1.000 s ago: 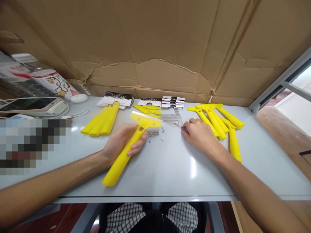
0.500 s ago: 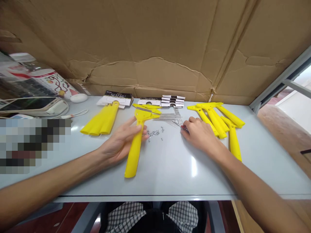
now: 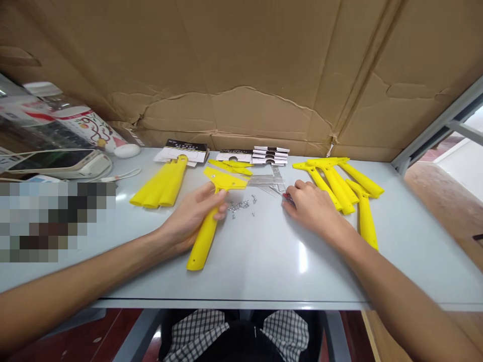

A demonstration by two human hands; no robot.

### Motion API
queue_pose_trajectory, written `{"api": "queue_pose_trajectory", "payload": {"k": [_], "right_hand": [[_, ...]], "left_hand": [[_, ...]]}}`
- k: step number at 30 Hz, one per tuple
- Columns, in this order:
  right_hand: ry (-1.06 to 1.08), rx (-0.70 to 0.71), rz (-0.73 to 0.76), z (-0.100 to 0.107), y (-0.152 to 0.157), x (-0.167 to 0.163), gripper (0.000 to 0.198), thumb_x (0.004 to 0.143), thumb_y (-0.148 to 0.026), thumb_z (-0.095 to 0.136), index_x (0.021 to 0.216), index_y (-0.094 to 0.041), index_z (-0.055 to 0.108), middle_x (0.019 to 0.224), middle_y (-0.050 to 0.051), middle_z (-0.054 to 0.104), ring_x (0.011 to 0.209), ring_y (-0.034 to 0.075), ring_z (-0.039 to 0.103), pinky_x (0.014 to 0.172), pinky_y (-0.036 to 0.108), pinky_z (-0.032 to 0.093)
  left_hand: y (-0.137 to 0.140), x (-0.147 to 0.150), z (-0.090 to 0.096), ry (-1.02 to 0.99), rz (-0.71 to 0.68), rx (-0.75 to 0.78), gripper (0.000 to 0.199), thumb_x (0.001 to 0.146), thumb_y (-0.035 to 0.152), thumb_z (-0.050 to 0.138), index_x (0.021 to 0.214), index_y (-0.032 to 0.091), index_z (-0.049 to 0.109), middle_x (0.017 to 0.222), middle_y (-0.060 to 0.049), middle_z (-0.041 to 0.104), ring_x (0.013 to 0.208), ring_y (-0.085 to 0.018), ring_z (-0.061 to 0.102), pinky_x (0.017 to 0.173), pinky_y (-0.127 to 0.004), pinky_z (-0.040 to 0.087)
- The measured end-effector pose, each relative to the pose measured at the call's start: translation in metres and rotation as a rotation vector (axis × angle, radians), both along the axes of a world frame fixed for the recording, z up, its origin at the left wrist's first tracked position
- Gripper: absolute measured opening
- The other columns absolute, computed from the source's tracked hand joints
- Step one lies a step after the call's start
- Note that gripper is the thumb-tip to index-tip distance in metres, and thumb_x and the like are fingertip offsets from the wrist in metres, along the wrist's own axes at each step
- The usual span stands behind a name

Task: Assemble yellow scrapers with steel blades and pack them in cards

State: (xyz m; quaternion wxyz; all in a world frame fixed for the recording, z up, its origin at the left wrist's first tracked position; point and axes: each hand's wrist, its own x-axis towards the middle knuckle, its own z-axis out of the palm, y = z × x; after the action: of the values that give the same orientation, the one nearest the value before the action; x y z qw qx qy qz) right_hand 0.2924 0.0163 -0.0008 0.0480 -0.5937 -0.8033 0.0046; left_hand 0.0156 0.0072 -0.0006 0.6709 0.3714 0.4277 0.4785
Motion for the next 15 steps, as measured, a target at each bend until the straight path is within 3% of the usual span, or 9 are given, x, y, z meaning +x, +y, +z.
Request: {"api": "queue_pose_trajectory", "payload": {"k": [7, 15], "right_hand": [[0.0, -0.005, 0.006, 0.002, -0.001, -0.001, 0.032, 0.102, -0.037, 0.053, 0.114, -0.019, 0.077, 0.107, 0.01, 0.073, 0.095, 0.027, 0.066, 0.063, 0.036, 0.032], [-0.01, -0.013, 0.0, 0.002, -0.001, 0.0, 0.032, 0.101, -0.038, 0.053, 0.114, -0.02, 0.075, 0.109, 0.011, 0.073, 0.096, 0.028, 0.066, 0.061, 0.035, 0.03]], "left_hand": [[0.0, 0.0, 0.008, 0.036, 0.04, -0.081, 0.019, 0.092, 0.026, 0.072, 0.086, 0.018, 0.056, 0.082, -0.002, 0.063, 0.052, -0.005, 0.051, 0.041, -0.015, 0.038], [-0.007, 0.0, 0.014, 0.113, -0.009, -0.091, 0.021, 0.095, 0.024, 0.063, 0.077, 0.017, 0.055, 0.06, 0.002, 0.055, 0.041, -0.005, 0.043, 0.038, -0.017, 0.032]]}}
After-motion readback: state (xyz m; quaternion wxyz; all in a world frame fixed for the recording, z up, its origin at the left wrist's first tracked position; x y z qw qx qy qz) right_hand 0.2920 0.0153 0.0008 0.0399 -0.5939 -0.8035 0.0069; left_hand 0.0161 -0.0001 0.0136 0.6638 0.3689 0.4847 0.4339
